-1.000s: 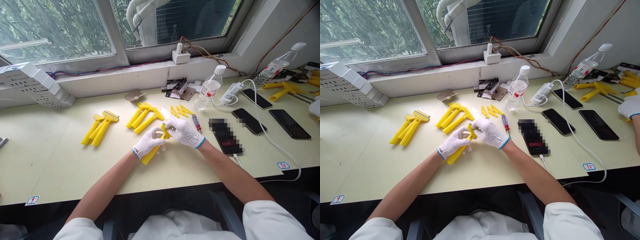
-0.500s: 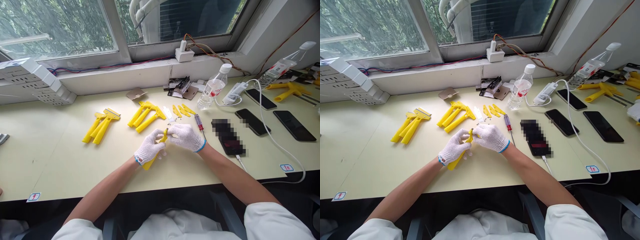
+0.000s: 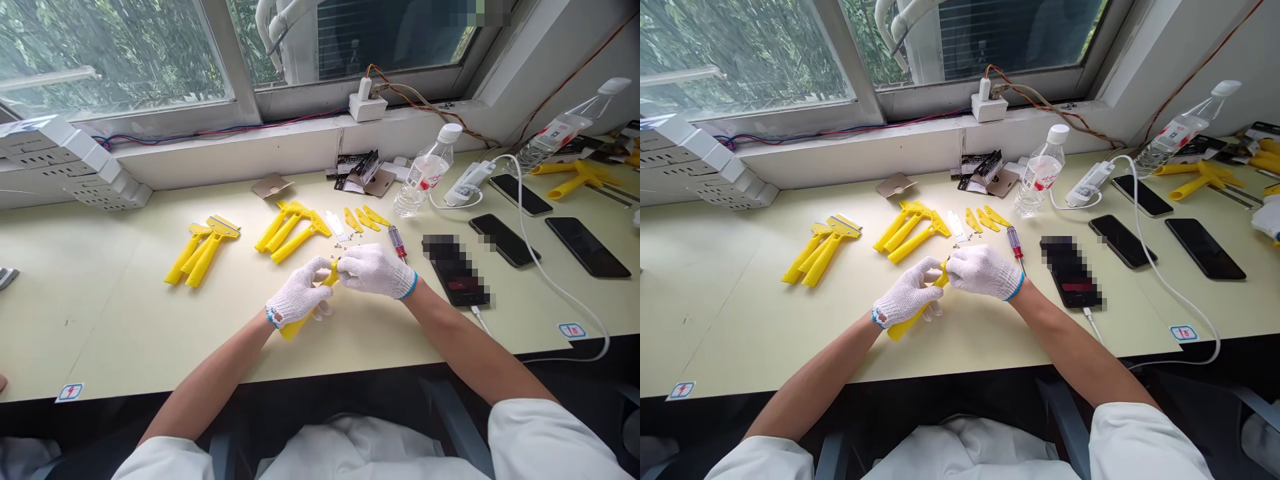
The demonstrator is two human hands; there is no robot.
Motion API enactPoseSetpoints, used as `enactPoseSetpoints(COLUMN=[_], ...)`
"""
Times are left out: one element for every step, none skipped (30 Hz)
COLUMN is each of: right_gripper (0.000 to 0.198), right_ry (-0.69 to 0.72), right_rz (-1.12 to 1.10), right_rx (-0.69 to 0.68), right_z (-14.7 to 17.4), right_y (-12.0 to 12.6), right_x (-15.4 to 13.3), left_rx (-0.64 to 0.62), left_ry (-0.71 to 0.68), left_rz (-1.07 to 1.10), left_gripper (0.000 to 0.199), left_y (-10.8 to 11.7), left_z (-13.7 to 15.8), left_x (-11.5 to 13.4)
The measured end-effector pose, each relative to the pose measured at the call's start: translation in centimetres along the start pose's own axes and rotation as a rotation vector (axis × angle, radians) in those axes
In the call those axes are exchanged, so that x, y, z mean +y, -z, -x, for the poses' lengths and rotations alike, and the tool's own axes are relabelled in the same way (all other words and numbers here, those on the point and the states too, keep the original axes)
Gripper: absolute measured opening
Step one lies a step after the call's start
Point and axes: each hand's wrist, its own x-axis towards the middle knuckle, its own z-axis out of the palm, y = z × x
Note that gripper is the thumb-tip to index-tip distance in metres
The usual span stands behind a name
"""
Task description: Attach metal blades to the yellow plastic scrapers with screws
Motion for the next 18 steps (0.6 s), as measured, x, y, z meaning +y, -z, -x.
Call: enactPoseSetpoints(right_gripper=[0.020,0.020,0.020,0.020,0.019,0.019,0.019,0.019,0.019,0.018,0.017,0.016,0.014,0.012,0.010,0.009,0.008,0.008], right_ry=[0.005,0.005,0.001,-0.007,-0.017,-0.027,-0.036,-0.046,-0.061,-0.083,-0.111,-0.146,-0.184,-0.225,-0.267,-0.313,-0.360,-0.407], right_rz=[-0.011,-0.024,-0.044,-0.073,-0.111,-0.152,-0.191,-0.228,-0.258,-0.283,-0.305,-0.327,-0.345,-0.352,-0.342,-0.314,-0.266,-0.202], right_rx=[0.012,0.021,0.033,0.045,0.062,0.081,0.098,0.111,0.115,0.113,0.109,0.104,0.102,0.097,0.085,0.063,0.022,-0.034], right_z=[0.0,0.1,0.1,0.1,0.2,0.2,0.2,0.2,0.1,0.1,0.0,0.0,0.0,0.1,0.2,0.3,0.5,0.6], right_y=[-0.1,-0.2,-0.4,-0.6,-0.7,-0.8,-0.9,-0.9,-0.7,-0.5,-0.2,0.2,0.5,0.9,1.1,1.3,1.3,1.2], right_x=[0.1,0.2,0.3,0.3,0.3,0.3,0.2,0.2,0.1,0.1,0.1,0.2,0.4,0.8,1.3,1.9,2.5,3.1], left_rx=[0.000,0.000,-0.003,-0.006,-0.010,-0.014,-0.015,-0.014,-0.007,0.003,0.013,0.021,0.028,0.033,0.033,0.031,0.030,0.030], left_ry=[-0.001,-0.002,-0.003,-0.006,-0.013,-0.022,-0.034,-0.044,-0.052,-0.058,-0.060,-0.059,-0.057,-0.057,-0.060,-0.062,-0.065,-0.069], left_rz=[-0.012,-0.022,-0.029,-0.032,-0.031,-0.027,-0.023,-0.020,-0.019,-0.022,-0.028,-0.031,-0.026,-0.011,0.014,0.046,0.079,0.106], left_gripper=[0.048,0.046,0.045,0.043,0.042,0.042,0.044,0.045,0.047,0.049,0.050,0.051,0.051,0.051,0.050,0.050,0.049,0.049], left_y=[0.1,0.2,0.3,0.4,0.5,0.6,0.7,0.8,0.9,0.9,1.0,1.1,1.2,1.2,1.3,1.3,1.4,1.4], left_z=[0.0,0.0,0.0,0.0,0.0,0.0,-0.1,-0.1,-0.2,-0.2,-0.3,-0.4,-0.5,-0.6,-0.6,-0.7,-0.7,-0.7], left_x=[0.0,0.0,0.0,0.0,0.0,-0.1,-0.2,-0.2,-0.3,-0.4,-0.4,-0.4,-0.3,-0.3,-0.1,0.0,0.1,0.2])
